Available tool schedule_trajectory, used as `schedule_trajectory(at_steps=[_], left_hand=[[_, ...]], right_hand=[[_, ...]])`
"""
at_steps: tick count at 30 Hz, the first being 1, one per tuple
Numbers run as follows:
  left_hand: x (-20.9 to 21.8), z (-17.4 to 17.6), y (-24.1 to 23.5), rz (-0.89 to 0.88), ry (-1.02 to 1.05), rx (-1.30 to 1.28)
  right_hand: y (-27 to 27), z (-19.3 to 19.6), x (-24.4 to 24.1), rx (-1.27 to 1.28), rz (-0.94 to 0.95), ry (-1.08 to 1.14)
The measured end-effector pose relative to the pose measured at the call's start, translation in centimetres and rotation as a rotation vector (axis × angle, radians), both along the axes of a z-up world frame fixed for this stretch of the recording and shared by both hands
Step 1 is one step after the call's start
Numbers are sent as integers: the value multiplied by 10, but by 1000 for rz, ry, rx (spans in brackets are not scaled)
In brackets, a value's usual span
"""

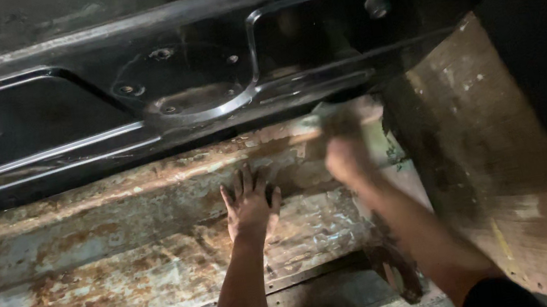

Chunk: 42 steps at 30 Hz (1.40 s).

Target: The person uses a sanding block to sand a long, rusty metal beam resting on wooden supports. The hands move back and forth along the beam's surface, removing rust and old paint in a continuous motion.

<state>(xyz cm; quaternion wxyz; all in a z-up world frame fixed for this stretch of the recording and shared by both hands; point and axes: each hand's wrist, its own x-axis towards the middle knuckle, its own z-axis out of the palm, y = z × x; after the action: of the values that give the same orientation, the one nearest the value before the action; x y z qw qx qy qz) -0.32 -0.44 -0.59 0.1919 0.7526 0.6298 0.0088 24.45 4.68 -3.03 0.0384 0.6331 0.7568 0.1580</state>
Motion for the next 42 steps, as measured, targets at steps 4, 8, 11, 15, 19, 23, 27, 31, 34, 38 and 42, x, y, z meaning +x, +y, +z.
schedule_trajectory(at_steps=[4,8,11,15,19,23,27,31,34,38,42], left_hand=[[0,3,0,2,-7,-14],[-1,2,0,4,23,-30],[1,1,2,-39,35,-37],[0,5,6,-19,68,-111],[1,5,1,-15,69,-68],[-1,3,2,3,28,-35],[-1,0,2,-6,22,-40],[1,1,2,8,9,-34],[0,0,0,8,4,-43],[1,-3,0,11,68,-34],[2,-4,3,-11,31,-22]], right_hand=[[-12,12,0,-70,48,49],[7,31,47,-38,-189,399],[6,20,39,-56,-191,621],[-12,-7,-15,-113,-12,274],[-10,1,15,-191,-26,374],[15,13,53,-136,-224,566],[3,-9,7,-120,-127,408],[-4,-14,-15,76,86,106],[4,3,24,115,88,794],[13,17,53,-91,-210,396],[-10,-6,10,-68,-38,102]])
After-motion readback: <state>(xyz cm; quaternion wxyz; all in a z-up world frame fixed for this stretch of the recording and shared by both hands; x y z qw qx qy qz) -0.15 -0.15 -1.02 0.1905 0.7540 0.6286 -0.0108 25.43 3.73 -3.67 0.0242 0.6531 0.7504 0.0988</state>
